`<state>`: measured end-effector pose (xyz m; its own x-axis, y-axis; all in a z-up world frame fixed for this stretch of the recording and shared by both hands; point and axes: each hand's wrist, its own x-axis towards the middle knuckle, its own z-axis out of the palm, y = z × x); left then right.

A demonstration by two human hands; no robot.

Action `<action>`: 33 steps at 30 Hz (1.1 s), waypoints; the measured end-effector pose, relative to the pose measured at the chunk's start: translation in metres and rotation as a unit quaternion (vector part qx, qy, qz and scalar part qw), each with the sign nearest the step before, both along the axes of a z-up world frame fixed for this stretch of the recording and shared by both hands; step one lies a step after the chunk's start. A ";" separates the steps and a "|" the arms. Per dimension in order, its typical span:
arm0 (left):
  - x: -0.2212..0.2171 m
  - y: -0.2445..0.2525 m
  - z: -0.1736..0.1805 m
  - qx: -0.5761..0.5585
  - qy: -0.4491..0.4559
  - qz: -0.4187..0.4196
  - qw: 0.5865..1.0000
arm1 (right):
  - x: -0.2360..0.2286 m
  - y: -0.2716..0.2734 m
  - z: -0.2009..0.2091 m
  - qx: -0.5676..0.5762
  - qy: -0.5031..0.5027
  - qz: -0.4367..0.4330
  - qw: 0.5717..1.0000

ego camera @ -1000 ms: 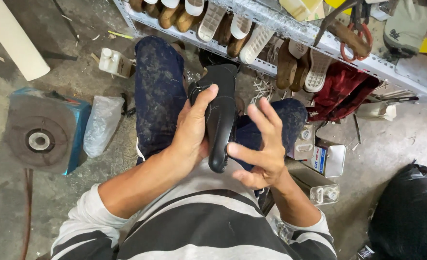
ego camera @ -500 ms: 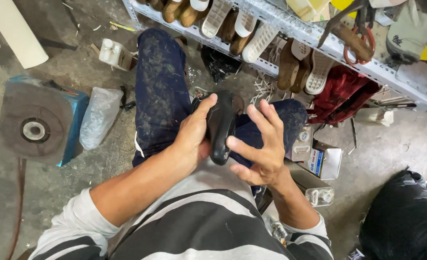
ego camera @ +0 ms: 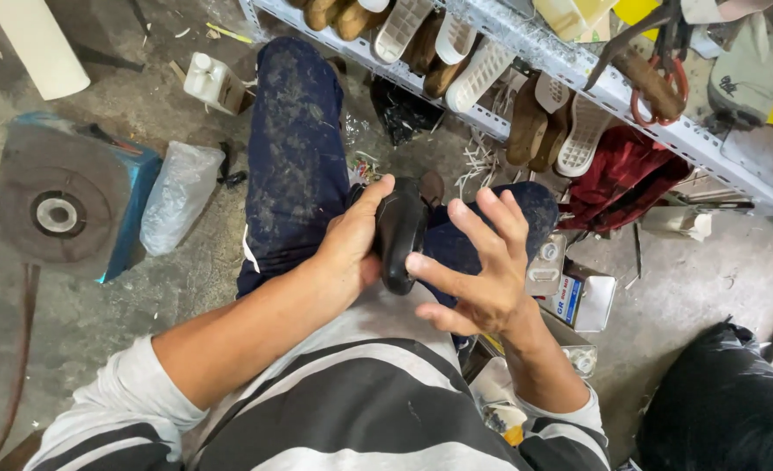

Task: The person holds a black shoe and rubs its surface with their hands, focusing on the sole and sides. They then pick up a metal tin labeled 'FOX' and place it on their lap.

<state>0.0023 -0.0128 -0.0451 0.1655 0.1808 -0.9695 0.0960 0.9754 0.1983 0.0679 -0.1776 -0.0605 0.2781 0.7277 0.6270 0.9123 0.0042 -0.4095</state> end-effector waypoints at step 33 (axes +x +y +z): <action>-0.002 0.012 -0.026 -0.084 -0.082 0.025 0.993 | 0.098 -0.021 -0.025 0.030 -0.253 -0.061 0.965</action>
<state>0.0004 -0.0009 -0.0710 0.3179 0.0309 -0.9476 0.0256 0.9988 0.0412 0.1664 -0.1982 -0.0860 0.0069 0.6676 0.7445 0.9907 -0.1059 0.0858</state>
